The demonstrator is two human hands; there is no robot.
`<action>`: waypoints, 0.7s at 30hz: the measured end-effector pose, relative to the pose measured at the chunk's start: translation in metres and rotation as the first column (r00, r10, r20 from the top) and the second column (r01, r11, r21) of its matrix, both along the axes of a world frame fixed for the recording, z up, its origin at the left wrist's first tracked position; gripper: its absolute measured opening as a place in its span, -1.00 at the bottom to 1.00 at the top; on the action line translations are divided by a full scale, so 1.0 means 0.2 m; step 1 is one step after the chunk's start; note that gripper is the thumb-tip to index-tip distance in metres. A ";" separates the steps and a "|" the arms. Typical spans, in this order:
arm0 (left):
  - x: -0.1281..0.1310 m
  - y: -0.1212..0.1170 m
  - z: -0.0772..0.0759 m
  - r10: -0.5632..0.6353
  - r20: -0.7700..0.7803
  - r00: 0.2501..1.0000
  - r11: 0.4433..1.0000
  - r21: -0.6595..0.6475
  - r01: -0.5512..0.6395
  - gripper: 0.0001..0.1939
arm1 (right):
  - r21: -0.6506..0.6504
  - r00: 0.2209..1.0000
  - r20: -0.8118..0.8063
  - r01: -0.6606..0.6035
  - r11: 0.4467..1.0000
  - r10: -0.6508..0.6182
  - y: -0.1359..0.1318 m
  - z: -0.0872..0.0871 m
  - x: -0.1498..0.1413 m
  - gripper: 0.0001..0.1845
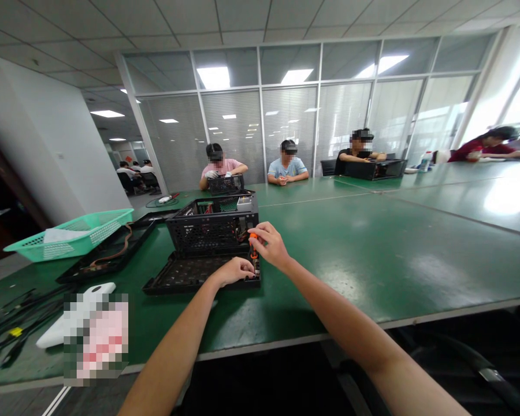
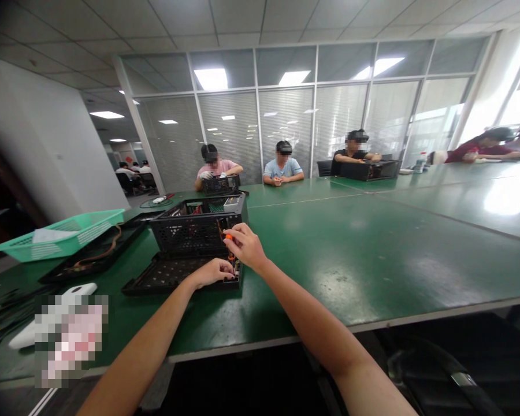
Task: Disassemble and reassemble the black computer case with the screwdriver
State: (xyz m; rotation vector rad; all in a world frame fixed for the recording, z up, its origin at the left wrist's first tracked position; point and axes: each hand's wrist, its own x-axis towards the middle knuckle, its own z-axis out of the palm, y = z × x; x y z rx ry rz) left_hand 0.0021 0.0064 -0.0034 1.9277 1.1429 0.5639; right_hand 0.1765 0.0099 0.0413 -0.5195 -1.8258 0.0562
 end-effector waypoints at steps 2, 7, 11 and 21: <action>0.00 0.00 -0.01 0.000 0.003 1.000 1.000 0.005 -0.001 -0.77 | 0.042 1.000 0.002 -0.030 0.999 0.030 -0.01 0.00 0.00 -0.72; 0.00 0.00 -0.01 -0.012 0.008 1.000 1.000 0.029 0.012 -0.76 | 0.040 1.000 0.010 -0.028 0.999 0.027 -0.01 0.00 -0.01 -0.71; 0.00 0.00 0.00 -0.003 0.005 1.000 1.000 0.015 0.003 -0.78 | -0.017 1.000 -0.004 -0.004 1.000 0.004 0.00 0.00 -0.01 -0.73; 0.00 0.00 0.00 0.000 -0.001 1.000 1.000 0.012 0.000 -0.73 | 0.030 0.999 -0.023 -0.031 0.999 0.031 -0.01 0.01 0.00 -0.72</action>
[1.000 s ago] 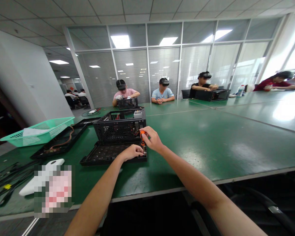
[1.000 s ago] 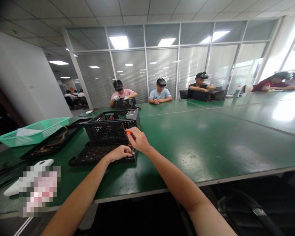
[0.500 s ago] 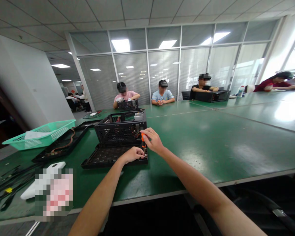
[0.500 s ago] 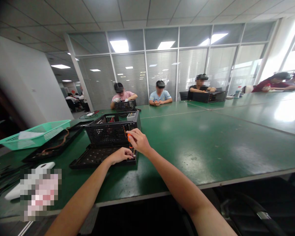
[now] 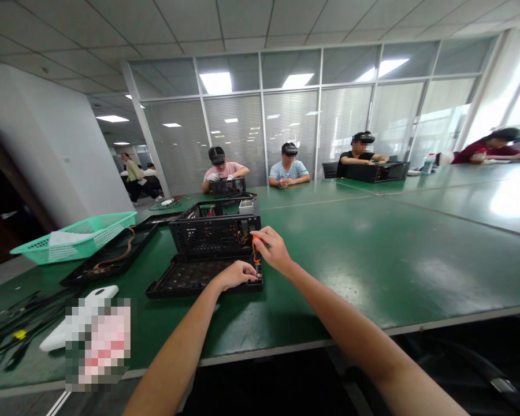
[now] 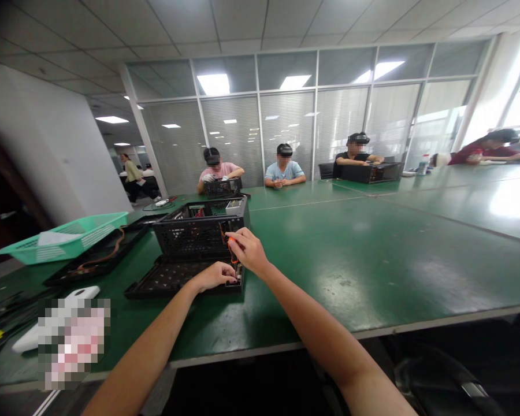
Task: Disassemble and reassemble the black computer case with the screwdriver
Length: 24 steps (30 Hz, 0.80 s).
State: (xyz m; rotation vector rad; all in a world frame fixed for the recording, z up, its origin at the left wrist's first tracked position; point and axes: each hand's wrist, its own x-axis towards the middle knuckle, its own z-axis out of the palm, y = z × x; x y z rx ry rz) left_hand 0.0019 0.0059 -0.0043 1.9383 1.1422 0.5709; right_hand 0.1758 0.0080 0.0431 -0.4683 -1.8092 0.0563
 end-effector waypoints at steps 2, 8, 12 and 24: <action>0.00 0.00 0.00 0.001 -0.008 1.000 1.000 0.012 -0.001 -0.73 | -0.014 1.000 0.000 -0.012 1.000 0.012 0.01 -0.01 0.00 -0.72; 0.00 -0.01 0.01 0.001 -0.015 1.000 1.000 0.016 0.000 -0.74 | -0.052 1.000 -0.024 0.014 0.999 -0.015 0.01 -0.02 -0.01 -0.70; 0.00 0.00 0.00 -0.003 -0.011 1.000 1.000 0.017 0.003 -0.75 | -0.088 0.998 -0.058 0.008 0.996 -0.013 0.01 -0.01 -0.01 -0.73; 0.00 -0.01 0.02 -0.009 -0.012 1.000 1.000 0.001 0.009 -0.76 | -0.150 0.992 -0.127 -0.027 0.988 0.008 0.03 -0.03 -0.02 -0.76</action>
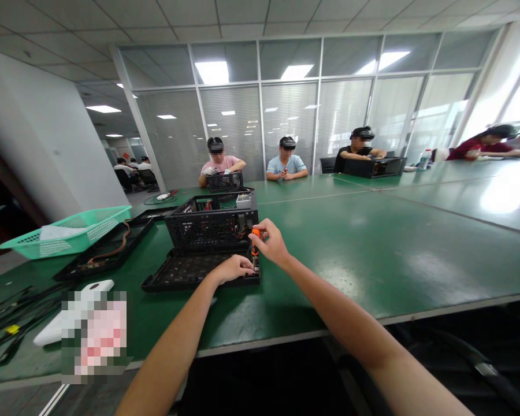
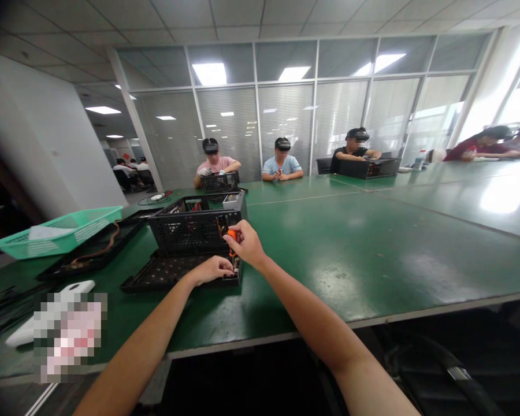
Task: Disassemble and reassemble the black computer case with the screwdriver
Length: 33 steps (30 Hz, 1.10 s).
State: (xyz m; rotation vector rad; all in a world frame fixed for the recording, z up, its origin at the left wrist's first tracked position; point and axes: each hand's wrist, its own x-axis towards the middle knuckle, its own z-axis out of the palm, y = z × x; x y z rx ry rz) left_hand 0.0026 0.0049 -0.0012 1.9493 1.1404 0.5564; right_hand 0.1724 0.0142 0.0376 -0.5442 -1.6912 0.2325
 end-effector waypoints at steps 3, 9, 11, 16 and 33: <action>0.00 0.00 0.00 0.006 0.008 1.000 1.000 -0.005 -0.006 -0.78 | 0.013 1.000 0.016 -0.005 1.000 0.005 -0.01 0.00 0.00 -0.80; 0.00 0.00 -0.01 0.004 0.019 1.000 1.000 -0.006 -0.004 -0.77 | 0.068 0.999 0.008 -0.051 0.996 0.051 -0.04 0.02 -0.01 -0.79; 0.00 0.00 -0.01 0.005 0.022 1.000 1.000 -0.005 -0.005 -0.76 | 0.057 0.999 0.002 -0.054 0.997 0.054 -0.03 0.02 -0.01 -0.80; 0.00 0.01 -0.02 0.006 0.015 1.000 1.000 -0.003 -0.006 -0.74 | -0.027 0.999 -0.029 -0.043 0.999 0.042 0.00 0.00 -0.01 -0.76; -0.01 0.01 -0.03 -0.011 0.036 0.999 1.000 -0.009 0.012 -0.77 | -0.176 0.984 -0.100 -0.166 0.970 0.150 -0.02 0.03 -0.01 -0.77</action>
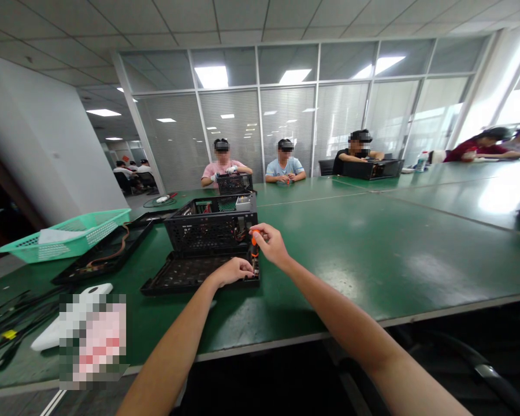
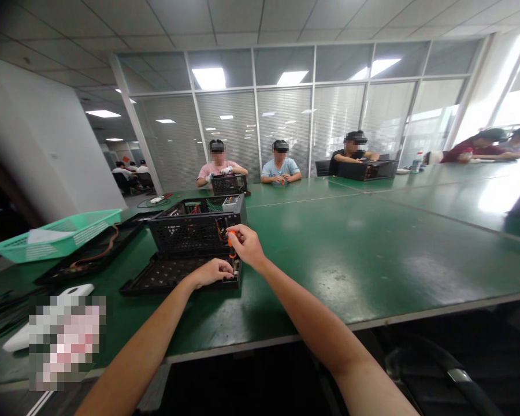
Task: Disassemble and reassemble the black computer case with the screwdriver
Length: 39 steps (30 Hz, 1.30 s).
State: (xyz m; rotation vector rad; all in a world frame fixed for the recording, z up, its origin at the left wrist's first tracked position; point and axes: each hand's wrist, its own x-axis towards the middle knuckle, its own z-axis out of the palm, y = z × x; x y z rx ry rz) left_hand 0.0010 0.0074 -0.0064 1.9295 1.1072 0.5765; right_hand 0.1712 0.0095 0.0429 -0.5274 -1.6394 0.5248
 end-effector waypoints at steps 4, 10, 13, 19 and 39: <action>0.00 0.00 0.00 -0.004 0.000 1.000 1.000 0.004 0.004 -0.77 | 0.019 0.999 0.031 0.042 0.999 -0.043 0.00 -0.01 -0.01 -0.76; 0.00 0.00 0.01 0.014 -0.012 1.000 0.999 0.031 -0.013 -0.78 | 0.157 0.994 0.013 0.103 0.982 -0.107 0.03 -0.03 -0.01 -0.76; 0.00 0.00 0.00 0.016 -0.019 1.000 0.999 0.050 -0.015 -0.78 | 0.184 0.992 0.028 0.115 0.976 -0.122 0.02 -0.02 -0.01 -0.79; 0.00 0.01 0.00 0.001 -0.092 0.996 0.995 0.100 0.008 -0.78 | 0.139 0.993 0.055 0.099 0.985 -0.107 0.01 -0.04 -0.02 -0.67; 0.00 0.02 0.02 -0.156 -0.157 0.975 0.948 0.255 0.192 -0.84 | 0.185 0.962 0.229 0.108 0.977 -0.150 -0.03 -0.06 -0.03 -0.55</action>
